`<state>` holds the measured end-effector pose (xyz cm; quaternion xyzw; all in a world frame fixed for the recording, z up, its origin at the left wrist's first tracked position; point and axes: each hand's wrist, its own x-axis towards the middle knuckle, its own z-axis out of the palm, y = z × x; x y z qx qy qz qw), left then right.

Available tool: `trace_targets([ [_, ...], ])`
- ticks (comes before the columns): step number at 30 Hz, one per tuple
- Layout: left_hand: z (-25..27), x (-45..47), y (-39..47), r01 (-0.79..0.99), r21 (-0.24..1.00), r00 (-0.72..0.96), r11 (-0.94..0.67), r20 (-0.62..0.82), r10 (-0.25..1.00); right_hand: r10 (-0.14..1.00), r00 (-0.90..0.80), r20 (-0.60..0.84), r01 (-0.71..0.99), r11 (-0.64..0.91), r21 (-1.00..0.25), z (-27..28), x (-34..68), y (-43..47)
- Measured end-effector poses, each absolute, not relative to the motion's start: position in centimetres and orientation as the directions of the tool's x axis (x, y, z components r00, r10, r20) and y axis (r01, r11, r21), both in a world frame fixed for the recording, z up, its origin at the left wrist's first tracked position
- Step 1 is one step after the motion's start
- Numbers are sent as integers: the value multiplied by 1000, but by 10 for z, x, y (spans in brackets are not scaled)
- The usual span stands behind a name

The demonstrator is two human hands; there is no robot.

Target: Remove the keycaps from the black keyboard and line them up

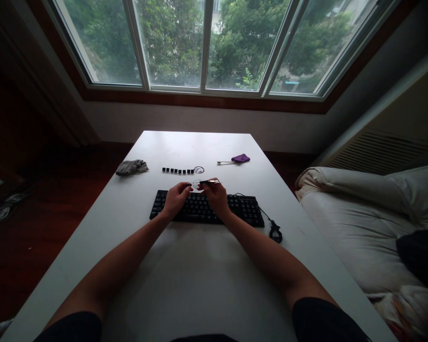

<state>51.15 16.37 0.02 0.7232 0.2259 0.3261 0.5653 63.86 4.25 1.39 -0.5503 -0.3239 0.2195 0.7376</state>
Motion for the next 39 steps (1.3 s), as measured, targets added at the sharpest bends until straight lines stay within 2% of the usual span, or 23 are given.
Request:
trace_targets([
  [12, -2, 509, 165, 44, 911, 628, -410, 294, 720, 683, 706, 186, -39, 300, -953, 12, 636, 43],
  [21, 6, 511, 160, -68, 955, 675, -289, 257, 691, 651, 706, 278, 82, 314, -946, 11, 637, 42],
  [28, 1, 513, 165, -63, 957, 659, -284, 253, 708, 646, 684, 340, 153, 329, -932, 0, 642, 46],
  [34, -1, 513, 167, -26, 966, 637, -256, 213, 741, 647, 681, 343, 146, 339, -929, -4, 644, 46],
  [39, -1, 511, 167, -20, 957, 664, -289, 229, 712, 653, 680, 335, 147, 327, -934, -6, 644, 46],
])
